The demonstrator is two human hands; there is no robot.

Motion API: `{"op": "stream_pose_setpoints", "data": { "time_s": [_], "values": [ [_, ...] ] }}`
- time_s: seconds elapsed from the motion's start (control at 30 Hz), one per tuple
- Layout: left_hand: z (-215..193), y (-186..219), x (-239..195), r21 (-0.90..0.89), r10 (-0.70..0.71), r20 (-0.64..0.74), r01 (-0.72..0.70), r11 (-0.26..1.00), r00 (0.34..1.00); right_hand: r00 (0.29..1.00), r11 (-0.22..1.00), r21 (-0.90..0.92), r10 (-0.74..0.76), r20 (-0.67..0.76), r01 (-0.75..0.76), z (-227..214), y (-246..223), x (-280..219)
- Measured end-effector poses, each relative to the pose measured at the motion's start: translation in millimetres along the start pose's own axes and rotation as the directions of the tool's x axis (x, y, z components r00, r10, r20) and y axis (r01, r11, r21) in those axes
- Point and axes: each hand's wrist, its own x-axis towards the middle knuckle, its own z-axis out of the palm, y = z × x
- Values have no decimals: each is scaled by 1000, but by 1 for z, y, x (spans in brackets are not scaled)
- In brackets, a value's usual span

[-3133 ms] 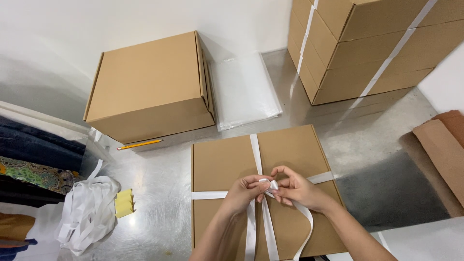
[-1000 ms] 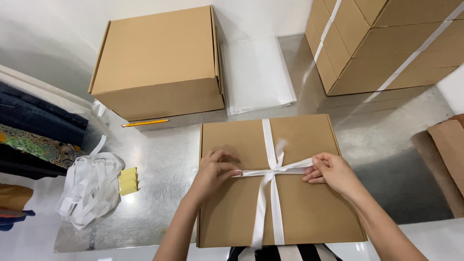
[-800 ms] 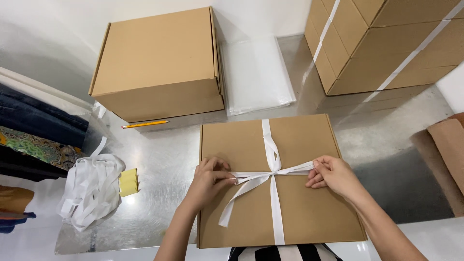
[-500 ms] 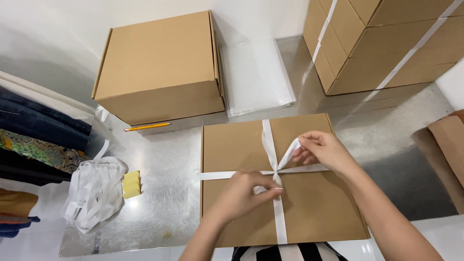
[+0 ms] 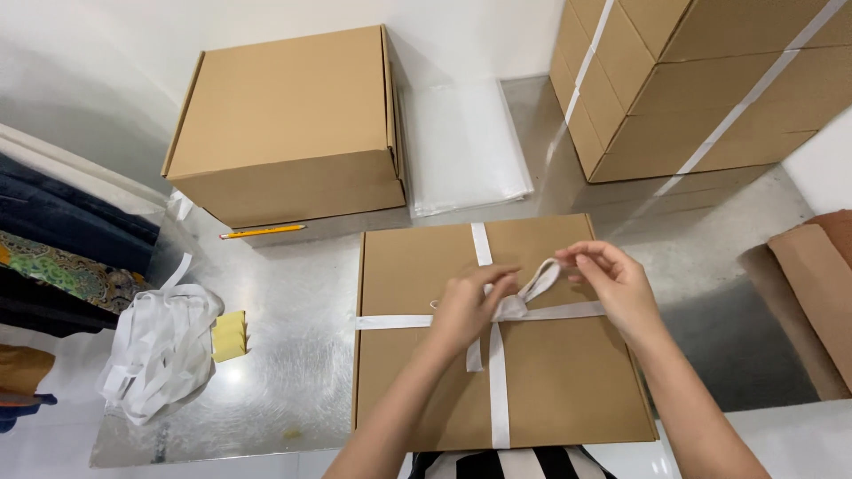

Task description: Packing an item into a cardboard box and tying a decorative ribbon around it

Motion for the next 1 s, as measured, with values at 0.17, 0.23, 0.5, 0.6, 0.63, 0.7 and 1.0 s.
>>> {"op": "stream_pose_setpoints", "data": {
  "time_s": [0.17, 0.23, 0.5, 0.6, 0.63, 0.7, 1.0],
  "values": [
    [-36, -29, -55, 150, -143, -87, 154, 977, 986, 998, 995, -98, 22, 58, -16, -2, 55, -15],
    [-39, -22, -71, 183, -157, -54, 164, 969, 986, 989, 988, -142, 80, 127, -61, 17, 33, -28],
    [-8, -25, -86, 152, -188, 56, 178, 972, 981, 922, 867, -497, 227, 313, -45, 35, 16, -37],
    [-7, -24, -86, 97, -141, -1, 141, 985, 990, 866, 826, -562, 244, 436, 50, 6, 29, -40],
    [-7, -21, -85, 96, -141, 3, 140, 985, 990, 867, 826, -562, 246, 433, 47, 5, 7, -48],
    [-7, -16, -82, 18, -349, -52, 350, 936, 936, 744, 687, -676, 593, 308, -267, 3, -35, -63],
    [8, -23, -80, 456, -251, -48, 245, 856, 967, 460, 647, -643, 755, 467, -409, -41, -11, -68]
  ]
}}
